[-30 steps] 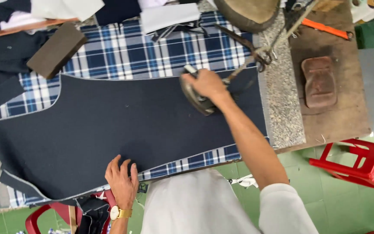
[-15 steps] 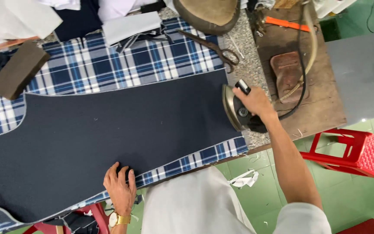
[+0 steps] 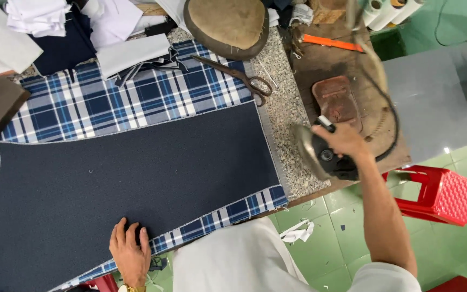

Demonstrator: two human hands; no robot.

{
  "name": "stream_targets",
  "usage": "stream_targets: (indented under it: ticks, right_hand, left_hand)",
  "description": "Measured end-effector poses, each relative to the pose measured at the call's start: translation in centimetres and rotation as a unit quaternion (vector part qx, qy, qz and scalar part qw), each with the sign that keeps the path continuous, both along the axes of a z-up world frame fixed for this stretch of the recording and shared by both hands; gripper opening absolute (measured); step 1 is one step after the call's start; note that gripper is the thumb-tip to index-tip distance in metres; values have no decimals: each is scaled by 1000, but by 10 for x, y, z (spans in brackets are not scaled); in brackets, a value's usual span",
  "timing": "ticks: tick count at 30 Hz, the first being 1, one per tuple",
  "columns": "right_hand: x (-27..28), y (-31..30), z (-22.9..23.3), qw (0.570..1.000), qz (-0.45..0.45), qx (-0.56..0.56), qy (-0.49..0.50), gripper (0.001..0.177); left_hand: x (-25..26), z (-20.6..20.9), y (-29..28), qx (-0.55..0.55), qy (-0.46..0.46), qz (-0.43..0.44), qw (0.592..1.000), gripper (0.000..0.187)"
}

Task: The person irons a dark blue garment piece on a plaid-covered table using a steam iron and a pressing block. They repeatedly smooth, fold, and press the fabric, then place the finished piece on a red chair.

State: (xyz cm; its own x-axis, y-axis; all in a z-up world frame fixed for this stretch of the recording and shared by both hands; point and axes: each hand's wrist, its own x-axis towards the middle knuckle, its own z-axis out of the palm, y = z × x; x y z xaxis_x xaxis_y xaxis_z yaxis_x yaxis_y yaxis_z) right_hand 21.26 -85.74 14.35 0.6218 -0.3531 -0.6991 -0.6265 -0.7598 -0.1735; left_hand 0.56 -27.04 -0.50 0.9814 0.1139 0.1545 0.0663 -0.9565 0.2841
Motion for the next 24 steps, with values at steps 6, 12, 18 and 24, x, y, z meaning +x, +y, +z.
stream_targets:
  ticks: [6,12,18,24]
  right_hand:
    - [48,-75,-35,975,-156,0,-161,77]
    - [82,-123,-87,953,-206,-10,-222,67]
    - [76,-117,-106,921,43,137,-362,42]
    - [101,-61,-165,901,205,119,-364,36]
  left_hand:
    - [6,8,-6,-7,44,18,999,34]
    - [6,18,-14,-5,27,19,999,34]
    - [4,2,-20,-56,-26,56,997,28]
    - [-7,-24,-1,-12,-49,83,995,30]
